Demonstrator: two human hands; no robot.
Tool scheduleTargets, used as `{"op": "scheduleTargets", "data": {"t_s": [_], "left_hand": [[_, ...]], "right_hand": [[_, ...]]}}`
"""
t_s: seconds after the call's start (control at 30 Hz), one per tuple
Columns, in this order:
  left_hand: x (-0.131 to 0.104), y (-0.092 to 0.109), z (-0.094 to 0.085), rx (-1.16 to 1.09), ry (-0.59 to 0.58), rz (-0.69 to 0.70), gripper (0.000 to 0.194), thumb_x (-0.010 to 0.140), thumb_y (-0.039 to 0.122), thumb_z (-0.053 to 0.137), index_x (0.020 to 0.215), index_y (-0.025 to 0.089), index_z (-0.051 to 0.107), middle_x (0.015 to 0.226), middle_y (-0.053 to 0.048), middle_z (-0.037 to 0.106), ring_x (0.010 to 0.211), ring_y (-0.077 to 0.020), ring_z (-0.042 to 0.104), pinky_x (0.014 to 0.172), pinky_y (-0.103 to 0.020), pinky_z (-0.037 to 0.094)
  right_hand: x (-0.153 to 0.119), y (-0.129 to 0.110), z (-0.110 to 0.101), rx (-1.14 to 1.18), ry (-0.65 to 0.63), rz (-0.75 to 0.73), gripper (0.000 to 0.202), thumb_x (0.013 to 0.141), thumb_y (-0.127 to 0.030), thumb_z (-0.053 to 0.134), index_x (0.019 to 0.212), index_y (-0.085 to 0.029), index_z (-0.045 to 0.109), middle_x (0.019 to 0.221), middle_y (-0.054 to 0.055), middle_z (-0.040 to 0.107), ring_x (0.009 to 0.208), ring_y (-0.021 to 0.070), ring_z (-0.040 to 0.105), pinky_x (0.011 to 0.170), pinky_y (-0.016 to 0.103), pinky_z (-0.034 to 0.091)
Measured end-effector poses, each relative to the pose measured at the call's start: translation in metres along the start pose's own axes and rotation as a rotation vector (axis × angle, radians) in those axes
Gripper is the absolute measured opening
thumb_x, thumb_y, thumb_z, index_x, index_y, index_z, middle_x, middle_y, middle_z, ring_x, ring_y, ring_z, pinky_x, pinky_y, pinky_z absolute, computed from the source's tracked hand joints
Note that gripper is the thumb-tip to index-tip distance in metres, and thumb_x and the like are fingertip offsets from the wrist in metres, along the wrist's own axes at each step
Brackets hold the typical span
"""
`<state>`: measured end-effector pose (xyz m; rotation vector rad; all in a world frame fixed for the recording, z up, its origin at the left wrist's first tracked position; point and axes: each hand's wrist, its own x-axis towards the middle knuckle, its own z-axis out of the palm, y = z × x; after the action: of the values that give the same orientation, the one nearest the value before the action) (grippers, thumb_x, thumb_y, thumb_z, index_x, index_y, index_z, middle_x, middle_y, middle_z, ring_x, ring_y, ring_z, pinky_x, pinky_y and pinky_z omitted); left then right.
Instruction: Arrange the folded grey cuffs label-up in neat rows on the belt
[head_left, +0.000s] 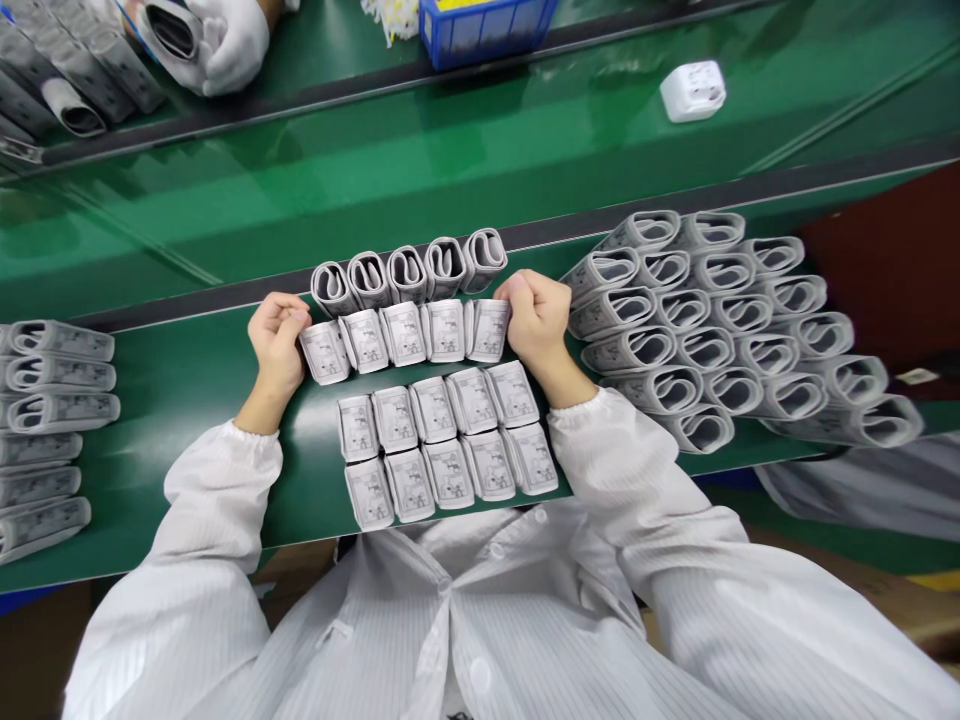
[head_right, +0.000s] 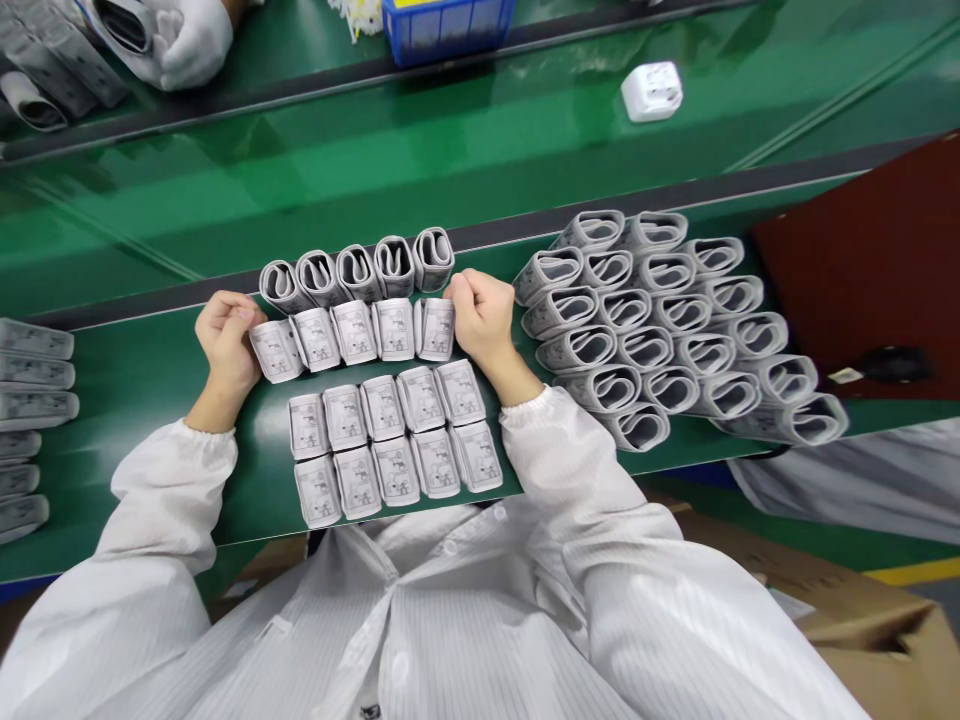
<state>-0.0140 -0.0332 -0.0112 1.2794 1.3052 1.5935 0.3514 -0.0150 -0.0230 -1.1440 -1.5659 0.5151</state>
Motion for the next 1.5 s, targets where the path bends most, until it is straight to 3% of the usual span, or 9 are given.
{"op": "scheduleTargets", "data": {"t_s": [0.23,0.8,0.97,1.03,1.13,1.2,1.3,1.37,1.5], "left_hand": [[0.0,0.001,0.0,0.031,0.001,-0.001,0.029,0.08,0.045,0.085,0.079,0.023,0.067,0.067,0.003,0.055,0.057,-0.0114,0.046,0.055,-0.027,0.034],[-0.004,0.004,0.004,0.31,-0.008,0.131,0.042,0.093,0.061,0.084,0.087,0.021,0.069,0.077,0.001,0.06,0.067,-0.0114,0.051,0.063,-0.027,0.041],[-0.018,0.001,-0.001,0.426,0.124,0.415,0.048,0.1,0.066,0.074,0.086,0.021,0.066,0.08,0.001,0.057,0.072,-0.0132,0.052,0.073,-0.032,0.043],[-0.024,-0.001,-0.006,0.46,0.012,0.553,0.05,0.1,0.066,0.075,0.079,0.022,0.065,0.075,0.0,0.056,0.071,-0.0157,0.052,0.077,-0.037,0.044],[-0.031,-0.001,-0.011,0.501,-0.155,0.577,0.049,0.093,0.067,0.083,0.078,0.023,0.067,0.076,-0.002,0.06,0.076,-0.0207,0.057,0.084,-0.043,0.046],[-0.036,0.003,-0.014,0.537,-0.127,0.547,0.049,0.089,0.069,0.086,0.082,0.024,0.069,0.079,-0.003,0.063,0.081,-0.0233,0.06,0.086,-0.045,0.047],[-0.047,0.014,-0.02,0.571,-0.136,0.608,0.047,0.1,0.068,0.07,0.083,0.025,0.07,0.076,-0.004,0.064,0.074,-0.0226,0.06,0.077,-0.042,0.045],[-0.054,0.023,-0.023,0.566,-0.321,0.666,0.043,0.109,0.056,0.058,0.082,0.025,0.069,0.069,-0.003,0.063,0.065,-0.0202,0.056,0.069,-0.039,0.042],[-0.061,0.036,-0.02,0.617,-0.691,0.593,0.033,0.108,0.04,0.061,0.08,0.024,0.066,0.062,0.001,0.059,0.058,-0.0178,0.05,0.064,-0.036,0.038]], "right_hand": [[0.0,0.002,0.0,0.033,0.009,-0.004,0.063,0.116,-0.065,0.047,0.068,-0.025,0.058,0.064,0.001,0.061,0.059,0.0182,0.056,0.061,0.038,0.042],[0.0,0.004,0.003,-0.011,0.048,-0.02,0.055,0.114,-0.055,0.053,0.068,-0.025,0.055,0.063,-0.001,0.057,0.058,0.0164,0.052,0.061,0.037,0.04],[0.001,0.003,-0.002,-0.039,0.009,-0.208,0.05,0.106,-0.059,0.065,0.07,-0.027,0.05,0.07,0.002,0.063,0.065,0.0201,0.058,0.063,0.04,0.047],[0.002,0.003,-0.005,-0.102,-0.056,-0.219,0.05,0.1,-0.061,0.074,0.07,-0.028,0.05,0.073,0.004,0.066,0.073,0.0232,0.064,0.068,0.042,0.053],[0.001,0.004,-0.009,-0.151,-0.13,-0.138,0.05,0.095,-0.062,0.081,0.07,-0.029,0.053,0.08,0.005,0.068,0.084,0.0265,0.067,0.076,0.046,0.06],[-0.002,0.003,-0.012,-0.128,-0.111,-0.098,0.046,0.093,-0.063,0.083,0.074,-0.028,0.058,0.09,0.007,0.069,0.087,0.0268,0.067,0.076,0.047,0.061],[-0.01,0.0,-0.02,-0.096,-0.028,-0.075,0.044,0.092,-0.062,0.083,0.078,-0.028,0.06,0.095,0.009,0.068,0.078,0.0239,0.062,0.069,0.044,0.058],[-0.016,-0.003,-0.026,-0.074,-0.045,-0.105,0.046,0.096,-0.062,0.077,0.073,-0.027,0.057,0.082,0.007,0.065,0.069,0.022,0.058,0.065,0.042,0.053],[-0.025,-0.007,-0.033,0.029,-0.307,-0.192,0.053,0.102,-0.05,0.068,0.06,-0.026,0.049,0.06,0.002,0.058,0.054,0.0178,0.052,0.056,0.038,0.041]]}}
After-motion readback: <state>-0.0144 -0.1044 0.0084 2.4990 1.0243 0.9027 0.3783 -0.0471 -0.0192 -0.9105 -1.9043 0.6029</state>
